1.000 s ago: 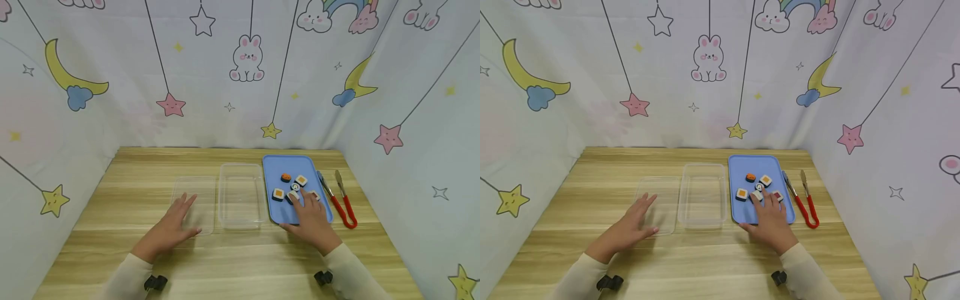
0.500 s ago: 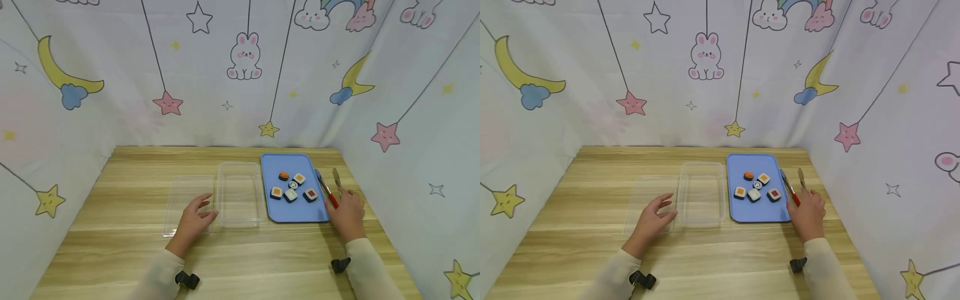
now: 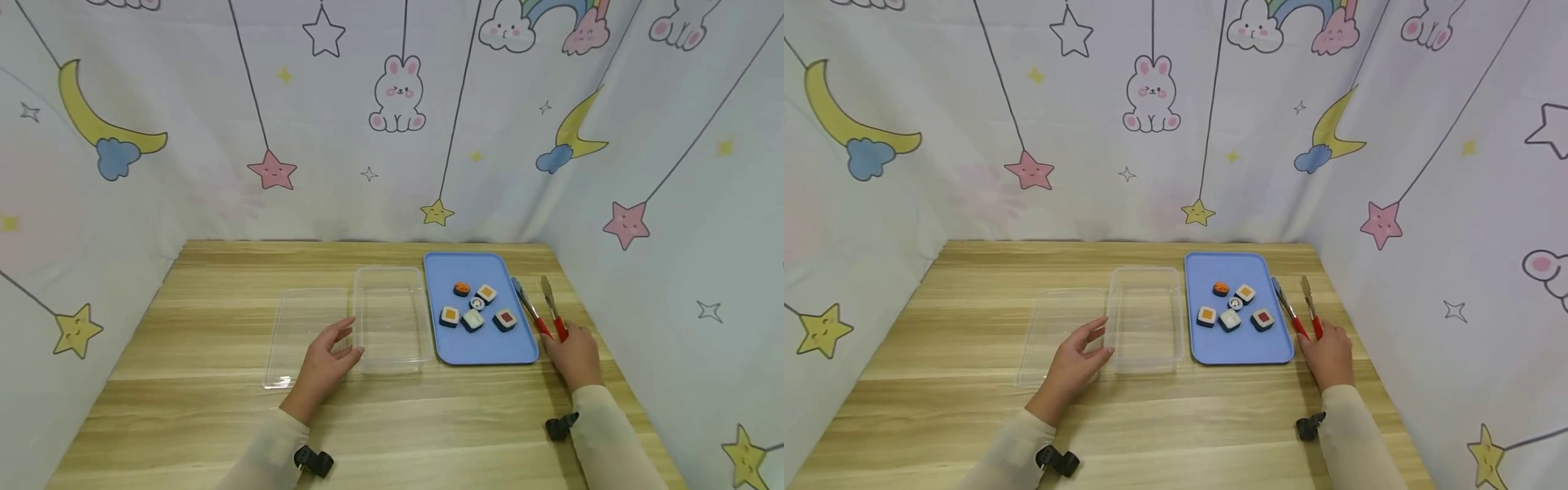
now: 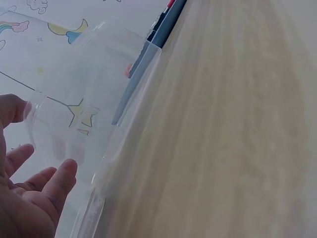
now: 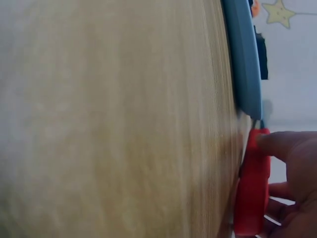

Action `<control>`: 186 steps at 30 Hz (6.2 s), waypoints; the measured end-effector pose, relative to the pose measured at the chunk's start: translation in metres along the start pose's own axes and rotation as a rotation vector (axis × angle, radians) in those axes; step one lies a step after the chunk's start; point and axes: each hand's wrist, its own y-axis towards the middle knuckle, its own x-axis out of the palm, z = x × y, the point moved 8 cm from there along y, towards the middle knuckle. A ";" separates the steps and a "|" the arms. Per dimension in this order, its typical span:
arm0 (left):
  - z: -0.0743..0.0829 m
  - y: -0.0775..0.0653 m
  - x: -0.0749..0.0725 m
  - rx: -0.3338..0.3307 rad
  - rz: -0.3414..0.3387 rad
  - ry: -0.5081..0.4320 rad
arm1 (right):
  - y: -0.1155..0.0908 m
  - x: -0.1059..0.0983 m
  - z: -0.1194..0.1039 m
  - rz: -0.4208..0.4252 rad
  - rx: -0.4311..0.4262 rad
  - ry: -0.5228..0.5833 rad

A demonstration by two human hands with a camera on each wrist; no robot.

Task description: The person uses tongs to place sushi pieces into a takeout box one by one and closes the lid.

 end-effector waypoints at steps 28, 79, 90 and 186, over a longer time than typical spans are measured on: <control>-0.005 -0.002 0.002 -0.024 -0.032 -0.048 | 0.011 -0.012 -0.019 -0.013 -0.032 0.223; -0.006 -0.001 0.001 -0.002 -0.035 -0.066 | 0.012 -0.016 -0.104 -0.117 -0.338 0.106; -0.007 -0.001 0.000 -0.008 -0.036 -0.076 | 0.010 -0.027 -0.144 -0.181 -0.342 0.173; -0.009 0.001 0.001 0.002 -0.050 -0.071 | 0.009 -0.029 -0.062 -0.153 -0.268 0.006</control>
